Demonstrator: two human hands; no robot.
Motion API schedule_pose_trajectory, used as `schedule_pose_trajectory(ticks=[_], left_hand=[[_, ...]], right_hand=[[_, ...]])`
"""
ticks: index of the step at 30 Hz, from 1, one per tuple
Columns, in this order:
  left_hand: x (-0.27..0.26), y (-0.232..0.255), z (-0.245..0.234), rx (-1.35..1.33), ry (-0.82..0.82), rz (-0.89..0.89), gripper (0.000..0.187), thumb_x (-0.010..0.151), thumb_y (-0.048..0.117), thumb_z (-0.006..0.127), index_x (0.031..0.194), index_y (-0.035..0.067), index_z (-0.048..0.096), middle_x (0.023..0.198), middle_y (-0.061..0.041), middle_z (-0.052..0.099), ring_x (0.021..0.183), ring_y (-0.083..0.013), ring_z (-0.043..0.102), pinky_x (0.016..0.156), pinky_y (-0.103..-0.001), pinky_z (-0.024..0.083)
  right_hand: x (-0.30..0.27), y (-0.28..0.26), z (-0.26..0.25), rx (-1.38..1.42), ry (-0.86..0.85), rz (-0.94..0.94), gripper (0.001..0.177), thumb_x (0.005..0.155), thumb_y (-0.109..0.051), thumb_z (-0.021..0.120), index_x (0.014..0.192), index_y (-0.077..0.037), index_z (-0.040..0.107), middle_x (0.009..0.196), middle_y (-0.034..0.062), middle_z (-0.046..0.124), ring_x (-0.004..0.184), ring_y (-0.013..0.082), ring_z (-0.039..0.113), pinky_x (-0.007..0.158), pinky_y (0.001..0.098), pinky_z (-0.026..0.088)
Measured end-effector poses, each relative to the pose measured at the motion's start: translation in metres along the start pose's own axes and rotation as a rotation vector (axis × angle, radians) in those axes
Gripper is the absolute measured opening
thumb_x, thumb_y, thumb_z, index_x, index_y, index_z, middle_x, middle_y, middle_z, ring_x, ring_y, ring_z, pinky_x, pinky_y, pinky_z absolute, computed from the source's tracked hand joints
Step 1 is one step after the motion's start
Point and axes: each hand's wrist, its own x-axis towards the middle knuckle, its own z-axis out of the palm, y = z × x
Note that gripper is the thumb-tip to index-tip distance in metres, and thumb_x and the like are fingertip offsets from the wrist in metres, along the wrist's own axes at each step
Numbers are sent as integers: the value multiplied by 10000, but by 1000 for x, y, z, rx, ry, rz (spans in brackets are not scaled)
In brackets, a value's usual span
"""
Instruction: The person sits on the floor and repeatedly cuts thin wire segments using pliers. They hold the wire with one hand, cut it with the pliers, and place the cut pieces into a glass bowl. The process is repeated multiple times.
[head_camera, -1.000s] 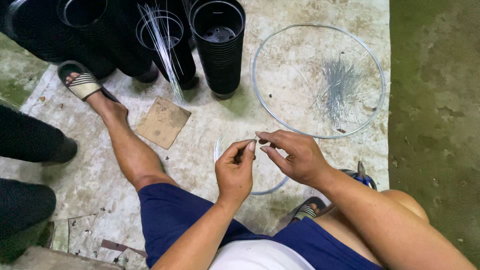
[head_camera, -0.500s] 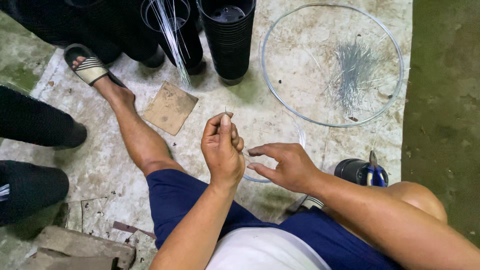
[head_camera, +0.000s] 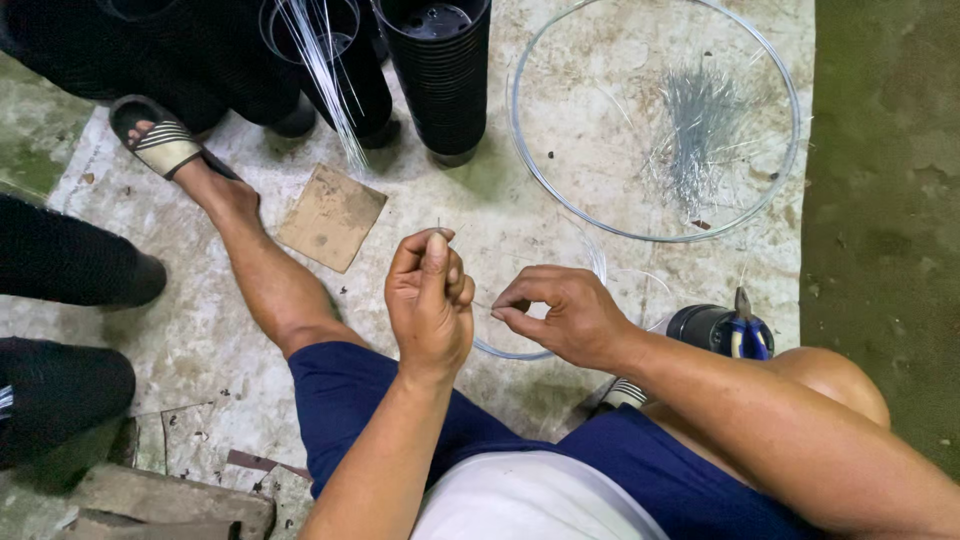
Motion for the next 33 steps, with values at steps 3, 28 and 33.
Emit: schedule_pose_trajectory(ticks=[3,28,33], left_hand=[[-3,10,-4,-3,-39,0,150,1080,156,620,1133,16,617,728,29,447,618,-51,344,531,-231,272],[-20,102,-34,32,-63,304,120,1170,171,598,1115,69,626,707,13,404,619,-61,323,502,-182,249],[-21,101,-37,45,-97,299,129,1152,192,620,1105,74,642,687,22,395,605,-55,319,494,-180,249]], right_hand=[[3,-4,-13,-172,30,-190,73,851,-141,802,881,-100,749,855,33,735,819,231,696,711,344,543],[-15,-28,-98,-256,106,-379,163,783,-43,834,866,-66,696,819,54,698,766,199,686,653,318,529],[-15,-25,-99,-241,99,-385,165,777,-36,831,846,-71,686,806,48,699,757,190,690,648,313,530]])
